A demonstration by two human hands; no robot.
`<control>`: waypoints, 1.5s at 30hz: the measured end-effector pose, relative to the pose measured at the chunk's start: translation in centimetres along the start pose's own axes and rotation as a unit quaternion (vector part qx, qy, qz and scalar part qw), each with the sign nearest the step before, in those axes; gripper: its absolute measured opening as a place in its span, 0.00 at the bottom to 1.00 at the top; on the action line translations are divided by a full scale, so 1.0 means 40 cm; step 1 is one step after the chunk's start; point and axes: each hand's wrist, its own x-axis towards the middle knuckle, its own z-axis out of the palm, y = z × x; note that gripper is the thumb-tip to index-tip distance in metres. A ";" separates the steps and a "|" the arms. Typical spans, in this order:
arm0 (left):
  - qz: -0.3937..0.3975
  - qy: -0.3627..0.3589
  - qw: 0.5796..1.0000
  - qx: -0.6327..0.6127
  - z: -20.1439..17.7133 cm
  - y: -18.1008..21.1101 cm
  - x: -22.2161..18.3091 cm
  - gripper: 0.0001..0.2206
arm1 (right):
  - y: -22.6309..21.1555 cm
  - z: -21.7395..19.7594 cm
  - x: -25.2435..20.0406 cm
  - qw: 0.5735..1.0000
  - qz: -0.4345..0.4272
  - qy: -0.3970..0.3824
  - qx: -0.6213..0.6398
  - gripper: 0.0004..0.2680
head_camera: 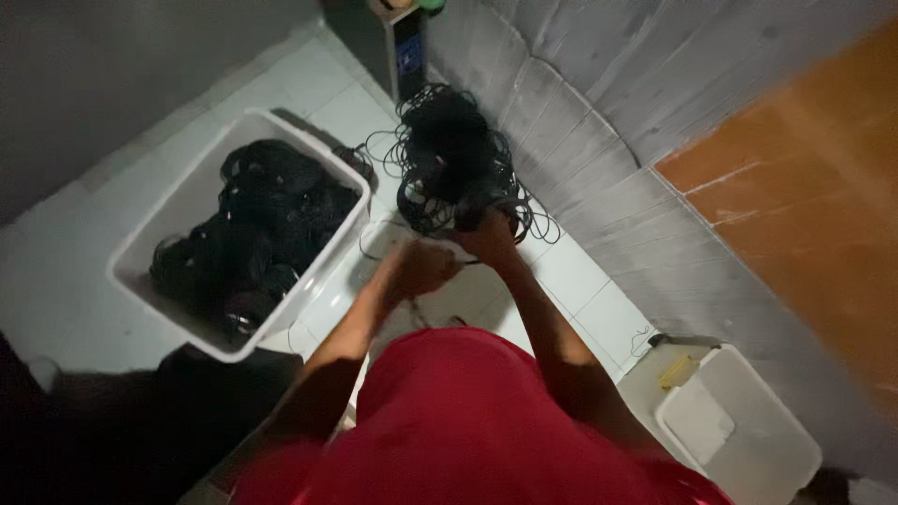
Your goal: The person untangles a pile of black cables on the tiled floor by hand and places them into a white plastic bin.
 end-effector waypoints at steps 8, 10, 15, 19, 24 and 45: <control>-0.109 0.237 0.958 -0.121 -0.134 -0.059 0.077 0.18 | 0.211 0.252 -0.194 0.780 0.305 -0.185 0.515 0.20; -0.154 0.242 0.945 -0.156 -0.142 -0.075 0.090 0.19 | 0.194 0.249 -0.217 0.733 0.312 -0.200 0.570 0.24; -0.239 0.214 0.895 -0.310 -0.007 -0.087 0.049 0.20 | 0.081 0.172 -0.245 0.720 0.089 -0.259 0.638 0.31; -0.270 0.245 0.865 -0.345 0.131 -0.145 0.010 0.20 | 0.032 0.129 -0.214 0.778 0.002 -0.234 0.583 0.30; -0.087 0.350 0.894 -0.267 0.328 -0.198 -0.058 0.22 | -0.034 0.116 -0.163 0.780 0.024 -0.176 0.599 0.22; 0.031 -0.140 0.984 0.110 0.077 -0.083 -0.133 0.16 | -0.067 0.129 0.081 0.925 -0.276 0.168 0.199 0.09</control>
